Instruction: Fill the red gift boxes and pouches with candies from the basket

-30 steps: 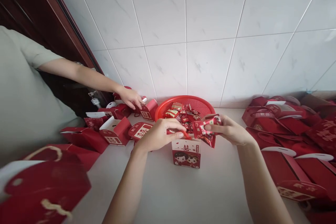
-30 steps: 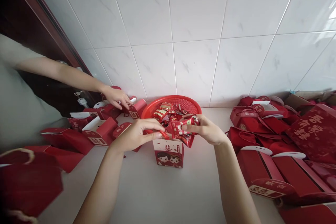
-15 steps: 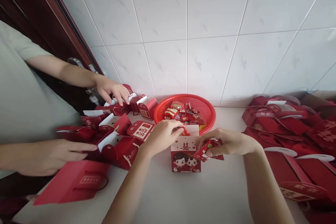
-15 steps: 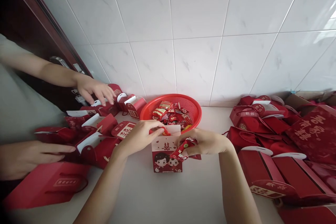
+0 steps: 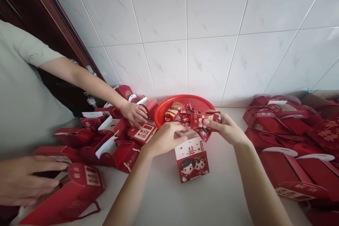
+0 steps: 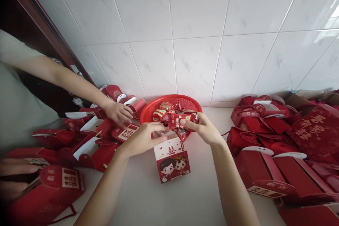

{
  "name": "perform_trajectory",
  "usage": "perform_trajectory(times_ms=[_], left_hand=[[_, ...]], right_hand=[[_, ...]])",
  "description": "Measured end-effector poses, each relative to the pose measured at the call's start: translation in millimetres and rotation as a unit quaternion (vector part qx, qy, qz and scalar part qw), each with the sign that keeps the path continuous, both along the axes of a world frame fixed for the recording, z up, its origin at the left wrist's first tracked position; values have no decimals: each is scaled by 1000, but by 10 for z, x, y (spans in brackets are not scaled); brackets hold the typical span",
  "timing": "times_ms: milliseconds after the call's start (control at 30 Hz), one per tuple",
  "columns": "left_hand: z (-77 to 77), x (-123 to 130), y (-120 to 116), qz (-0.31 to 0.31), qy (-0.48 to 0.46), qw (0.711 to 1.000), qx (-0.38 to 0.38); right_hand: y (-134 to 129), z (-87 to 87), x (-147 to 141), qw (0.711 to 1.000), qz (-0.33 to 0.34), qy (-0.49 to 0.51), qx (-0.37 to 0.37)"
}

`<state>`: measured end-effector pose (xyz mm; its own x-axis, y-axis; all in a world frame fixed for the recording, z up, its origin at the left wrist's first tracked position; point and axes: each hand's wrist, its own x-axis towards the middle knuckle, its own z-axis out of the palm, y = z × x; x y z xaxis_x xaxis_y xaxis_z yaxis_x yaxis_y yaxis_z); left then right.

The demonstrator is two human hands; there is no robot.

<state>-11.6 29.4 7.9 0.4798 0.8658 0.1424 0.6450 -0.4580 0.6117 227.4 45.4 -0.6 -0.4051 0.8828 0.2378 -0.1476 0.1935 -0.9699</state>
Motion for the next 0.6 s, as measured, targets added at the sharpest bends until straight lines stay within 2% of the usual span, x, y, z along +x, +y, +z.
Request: perform_trajectory(times_ms=[167,333,500,600], left_hand=[[19,-19,6,-46,58,997,-29],[-30,4,18,-55,82,995,15],[-64,85,-16,-82,90,988,99],[-71,126,-46,-72,90,989,88]], right_hand=[[70,-91,-135,996,-40,78,-31],[76,-105,-170,990,-68,114,-47],[57,-82,-138,993,-47,102,-27],[32,-45,-95,998,-8,55,-2]])
